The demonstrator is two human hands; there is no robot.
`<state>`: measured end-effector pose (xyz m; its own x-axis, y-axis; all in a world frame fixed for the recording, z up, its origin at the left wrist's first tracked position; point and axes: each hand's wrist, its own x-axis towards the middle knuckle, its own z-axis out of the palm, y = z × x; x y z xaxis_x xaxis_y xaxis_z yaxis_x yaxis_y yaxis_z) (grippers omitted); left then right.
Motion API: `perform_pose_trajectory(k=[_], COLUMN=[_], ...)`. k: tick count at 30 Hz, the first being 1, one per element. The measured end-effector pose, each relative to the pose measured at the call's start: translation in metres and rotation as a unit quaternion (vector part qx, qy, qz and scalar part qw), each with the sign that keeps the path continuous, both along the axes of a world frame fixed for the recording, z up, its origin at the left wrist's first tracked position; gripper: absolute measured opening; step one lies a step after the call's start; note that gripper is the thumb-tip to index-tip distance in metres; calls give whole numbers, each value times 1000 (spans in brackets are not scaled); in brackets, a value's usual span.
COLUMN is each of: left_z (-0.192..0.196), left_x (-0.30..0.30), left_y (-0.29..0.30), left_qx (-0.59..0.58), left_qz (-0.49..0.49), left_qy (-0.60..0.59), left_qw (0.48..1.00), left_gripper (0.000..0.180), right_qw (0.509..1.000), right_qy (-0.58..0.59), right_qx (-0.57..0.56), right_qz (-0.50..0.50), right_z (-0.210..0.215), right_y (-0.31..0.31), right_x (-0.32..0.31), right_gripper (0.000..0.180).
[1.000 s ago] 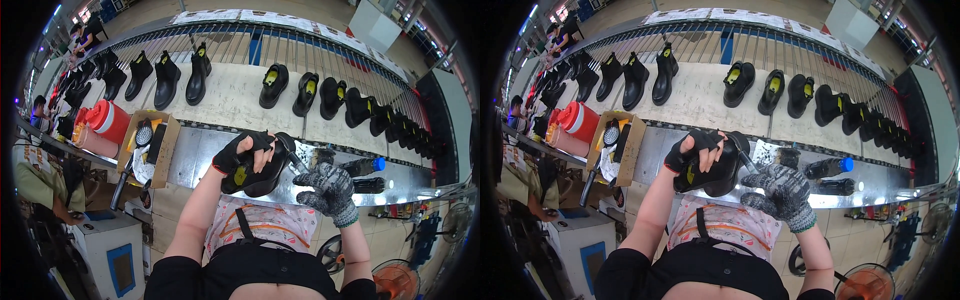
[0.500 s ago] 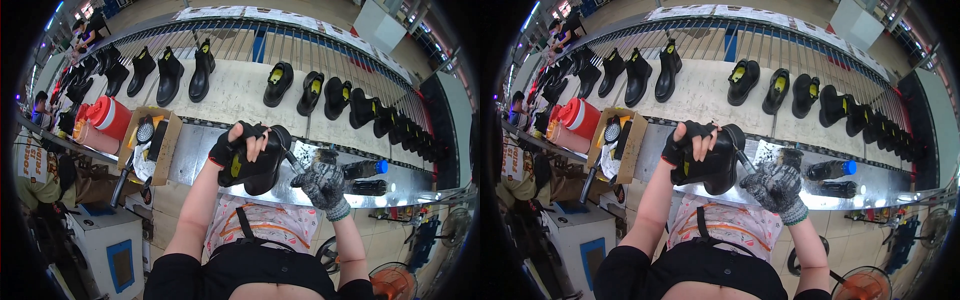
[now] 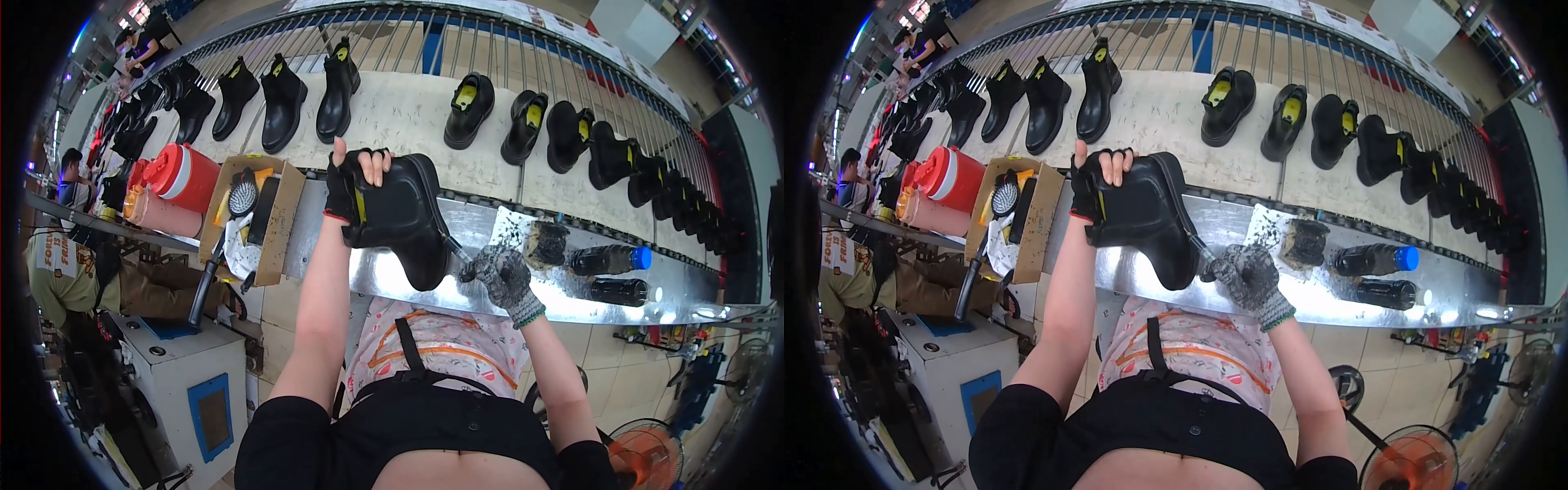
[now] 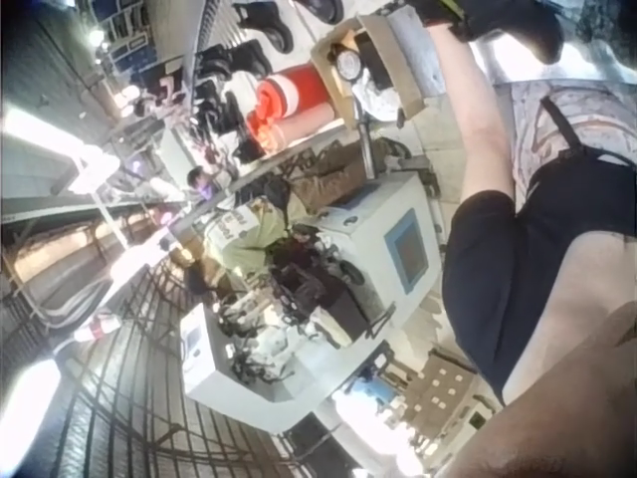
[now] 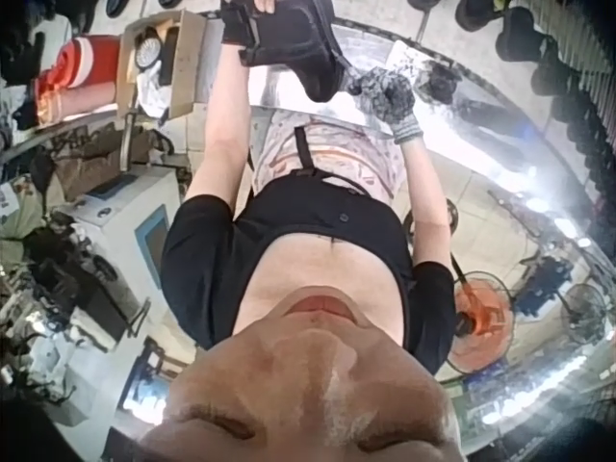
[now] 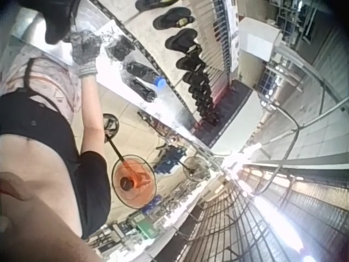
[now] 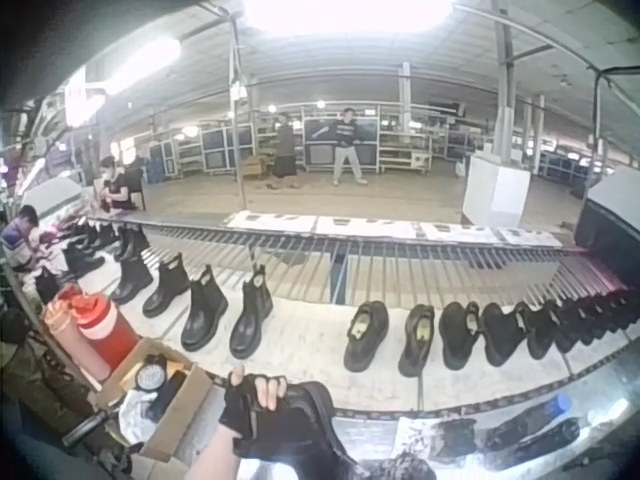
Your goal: Applying a liquid finish or adhesive to the edges and seams of black leather boots using a brush and a manual applicator.
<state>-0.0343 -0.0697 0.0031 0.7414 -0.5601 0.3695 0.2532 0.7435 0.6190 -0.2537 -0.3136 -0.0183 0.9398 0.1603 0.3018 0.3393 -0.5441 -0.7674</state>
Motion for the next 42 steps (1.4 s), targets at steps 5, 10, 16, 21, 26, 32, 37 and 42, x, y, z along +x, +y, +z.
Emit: perform_pose_trajectory(k=[5, 10, 16, 21, 26, 32, 37, 42], left_z=[-22, -39, -48, -61, -108, -88, -41, -7], left_x=[15, 27, 40, 44, 27, 13, -34, -96], left_y=[9, 17, 21, 17, 6, 29, 11, 11], left_qx=[2, 47, 127, 133, 277, 582, 521, 579], left_qz=[32, 78, 135, 185, 428, 490, 520, 481], left_qy=[73, 159, 176, 223, -23, -238, -302, -277], left_qw=[997, 983, 967, 948, 860, 604, 605, 597], left_gripper=[79, 78, 80, 80, 62, 83, 72, 60], right_qw=[997, 984, 930, 987, 965, 900, 926, 920], right_qy=[79, 169, 269, 109, 139, 240, 133, 177], right_qx=[6, 63, 245, 74, 111, 253, 112, 177], right_qz=[-4, 12, -55, -90, -192, -263, -334, -301], right_z=[-5, -4, -21, -32, -89, -69, -91, -42], right_y=[-2, -3, 1, 2, -1, -7, -19, -7], right_x=[-4, -13, -23, -33, -46, -61, -64, -47], right_gripper=[23, 31, 47, 28, 36, 53, 63, 49])
